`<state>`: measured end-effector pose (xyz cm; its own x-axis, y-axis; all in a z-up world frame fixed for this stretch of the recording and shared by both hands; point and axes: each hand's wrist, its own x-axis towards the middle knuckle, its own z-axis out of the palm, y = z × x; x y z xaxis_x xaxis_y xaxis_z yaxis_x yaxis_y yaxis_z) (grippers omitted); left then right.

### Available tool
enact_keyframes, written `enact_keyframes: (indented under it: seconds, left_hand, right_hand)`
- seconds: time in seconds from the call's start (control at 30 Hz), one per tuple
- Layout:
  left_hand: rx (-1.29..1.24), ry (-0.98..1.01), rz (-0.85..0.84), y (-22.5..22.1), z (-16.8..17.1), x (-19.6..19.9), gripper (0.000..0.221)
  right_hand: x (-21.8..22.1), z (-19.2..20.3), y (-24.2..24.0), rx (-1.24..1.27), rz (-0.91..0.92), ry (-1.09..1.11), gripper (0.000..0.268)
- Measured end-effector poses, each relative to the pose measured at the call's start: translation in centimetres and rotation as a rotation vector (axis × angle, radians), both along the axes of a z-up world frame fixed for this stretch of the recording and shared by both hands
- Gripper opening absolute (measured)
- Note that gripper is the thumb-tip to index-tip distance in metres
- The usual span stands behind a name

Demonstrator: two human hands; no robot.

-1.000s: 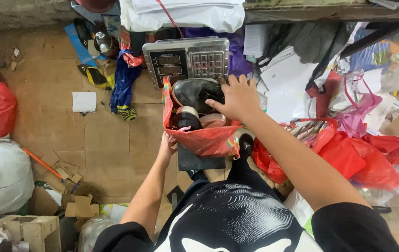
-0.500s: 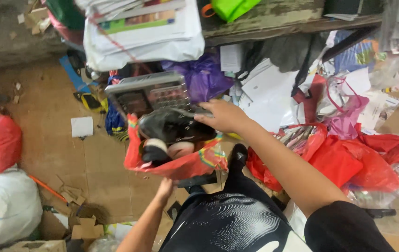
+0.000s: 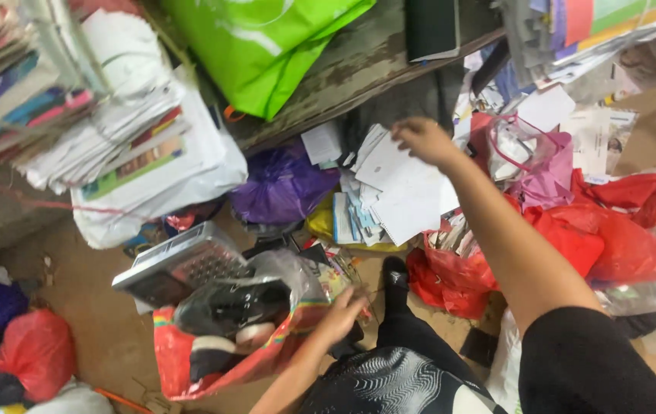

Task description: The person is weighing bags of plastic bottles, a bag of shoes, and bundles of paper at a recycling center and recording the weights in a notebook.

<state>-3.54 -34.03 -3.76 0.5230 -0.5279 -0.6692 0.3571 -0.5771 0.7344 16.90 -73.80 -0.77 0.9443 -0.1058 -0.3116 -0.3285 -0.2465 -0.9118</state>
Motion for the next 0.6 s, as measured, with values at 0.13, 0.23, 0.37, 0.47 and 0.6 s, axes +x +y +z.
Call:
enact_keyframes:
  seconds: [0.13,0.23,0.37,0.47,0.6]
  left_hand:
    - [-0.044,0.132,0.149,-3.3,-2.1,4.6,0.047]
    - [0.007,0.021,0.019,-6.3,0.6,7.9,0.045]
    - [-0.061,-0.043,-0.033,-11.5,3.9,11.5,0.046]
    - [-0.109,-0.037,-0.020,-15.1,4.5,13.0,0.044]
    - [-0.187,-0.051,-0.037,-18.4,5.4,16.1,0.044]
  right_hand:
    - [3.2,-2.1,-6.9,0.340,-0.343,0.088,0.036]
    - [5.6,-1.5,-9.1,0.513,-0.524,0.028,0.036]
    - [9.7,-3.7,-10.7,0.458,-0.791,0.072,0.031]
    - [10.9,-7.5,-11.4,0.452,-0.794,0.005,0.030]
    - [6.9,-5.8,-8.6,0.567,-0.735,-0.029,0.023]
